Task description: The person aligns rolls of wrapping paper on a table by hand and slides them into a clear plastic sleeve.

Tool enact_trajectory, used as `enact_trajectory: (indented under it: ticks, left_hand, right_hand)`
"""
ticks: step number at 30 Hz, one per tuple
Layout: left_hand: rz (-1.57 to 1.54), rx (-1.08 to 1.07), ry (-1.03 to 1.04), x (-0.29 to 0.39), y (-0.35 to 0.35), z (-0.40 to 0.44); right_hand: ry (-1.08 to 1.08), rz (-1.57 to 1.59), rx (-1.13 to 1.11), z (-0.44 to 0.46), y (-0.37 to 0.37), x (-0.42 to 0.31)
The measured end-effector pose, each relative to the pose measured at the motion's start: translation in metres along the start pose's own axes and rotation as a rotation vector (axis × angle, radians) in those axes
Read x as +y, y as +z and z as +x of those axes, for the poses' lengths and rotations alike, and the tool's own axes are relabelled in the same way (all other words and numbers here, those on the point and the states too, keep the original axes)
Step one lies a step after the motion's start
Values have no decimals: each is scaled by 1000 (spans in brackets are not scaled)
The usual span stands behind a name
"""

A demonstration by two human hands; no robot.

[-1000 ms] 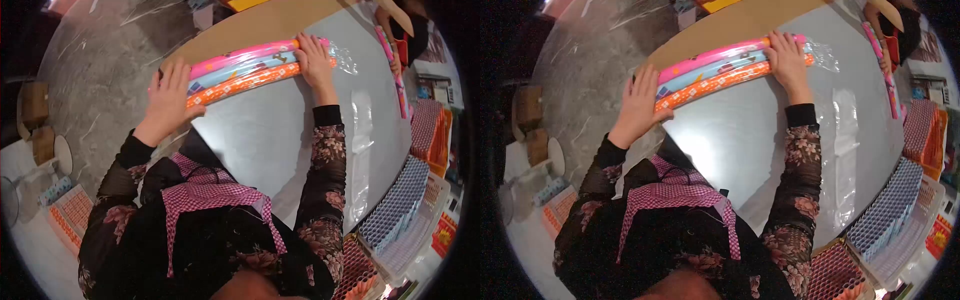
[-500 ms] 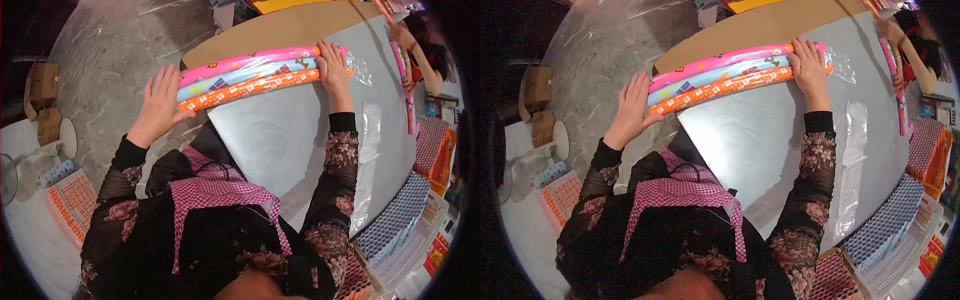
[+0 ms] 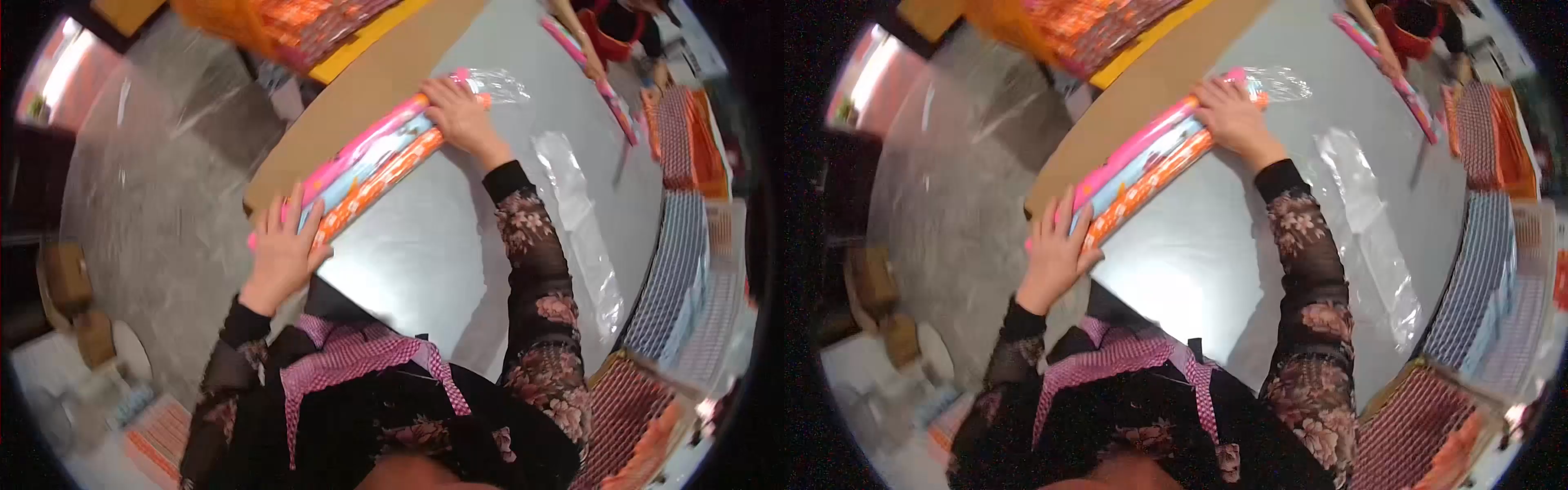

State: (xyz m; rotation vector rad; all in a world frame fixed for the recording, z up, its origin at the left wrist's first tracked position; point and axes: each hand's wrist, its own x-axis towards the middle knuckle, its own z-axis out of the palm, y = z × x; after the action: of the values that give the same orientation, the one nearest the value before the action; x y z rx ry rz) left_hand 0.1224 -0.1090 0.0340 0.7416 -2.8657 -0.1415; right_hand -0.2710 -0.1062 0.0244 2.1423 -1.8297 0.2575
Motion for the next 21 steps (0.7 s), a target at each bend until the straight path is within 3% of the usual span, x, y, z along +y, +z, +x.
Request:
enact_trajectory:
  ticks: [3,10,14,21]
  left_hand:
    - [21,5,-45,10,9,-4]
    - [44,56,-69,15,35,4]
    - [48,-2,-84,1,29,18]
    - [81,-28,-85,-21,47,77]
  right_hand:
    - [63,186,-1,1,-1,0]
    - [91,17,-68,-1,5,3]
    - [108,134,114,-12,-1,-29]
    - [144,346,16,-81,-32,-97]
